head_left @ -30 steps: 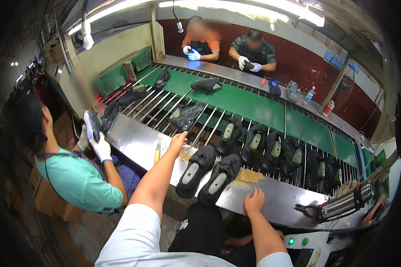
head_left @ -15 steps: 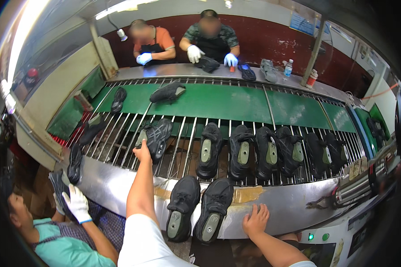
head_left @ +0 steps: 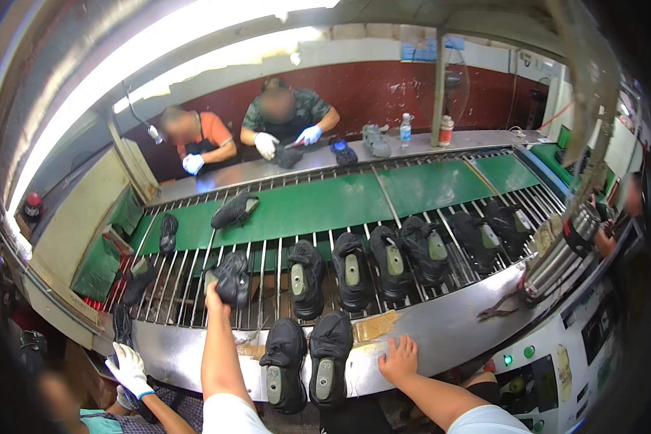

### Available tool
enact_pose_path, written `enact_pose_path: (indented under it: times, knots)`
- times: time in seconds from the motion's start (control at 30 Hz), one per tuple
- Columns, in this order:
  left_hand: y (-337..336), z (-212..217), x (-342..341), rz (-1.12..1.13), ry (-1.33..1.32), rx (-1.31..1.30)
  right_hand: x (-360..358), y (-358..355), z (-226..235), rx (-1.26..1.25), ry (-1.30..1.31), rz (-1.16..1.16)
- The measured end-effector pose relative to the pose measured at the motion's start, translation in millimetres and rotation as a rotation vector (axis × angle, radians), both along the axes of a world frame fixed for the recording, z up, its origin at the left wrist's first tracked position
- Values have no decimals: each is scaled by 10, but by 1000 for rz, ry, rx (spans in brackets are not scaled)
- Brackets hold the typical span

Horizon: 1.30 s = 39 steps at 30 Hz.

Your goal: The person picks up shoes from a conveyor belt, places them into a molding or heat-treatment machine, operates the machine, and then returns the shoes to the belt.

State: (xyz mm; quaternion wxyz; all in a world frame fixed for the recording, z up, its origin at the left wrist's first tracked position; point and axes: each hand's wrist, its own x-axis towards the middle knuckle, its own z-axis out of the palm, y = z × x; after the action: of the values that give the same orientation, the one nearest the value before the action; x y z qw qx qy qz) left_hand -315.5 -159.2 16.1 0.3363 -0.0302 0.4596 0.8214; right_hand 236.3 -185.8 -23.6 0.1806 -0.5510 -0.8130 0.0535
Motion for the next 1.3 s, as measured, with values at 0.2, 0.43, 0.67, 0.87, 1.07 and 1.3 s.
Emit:
enact_pose_path:
  times: [0.2,0.43,0.67,0.87,1.07,1.3]
  knots:
    - [-1053,793,1208,-129,-21,336,100,-6,-103,-14,56,-67]
    - [-2346,1244,3035,-349,-111,577,247,-121,1020,-1554,1380,282]
    - [-2202,1127,4939,-864,-45,384,1220,-1197,1533,-935,1831,270]
    - [-2132,1293,6402,-1498,498,526,3299,-2224,1735,-684,2210,-34]
    - [-1986,605,6742,-1587,773,41,5122,-3606,1912,-38,1994,-941]
    - [-2133,-440,5808,-1263,1001,-536,7028,-4389,2651,594,729,-1308]
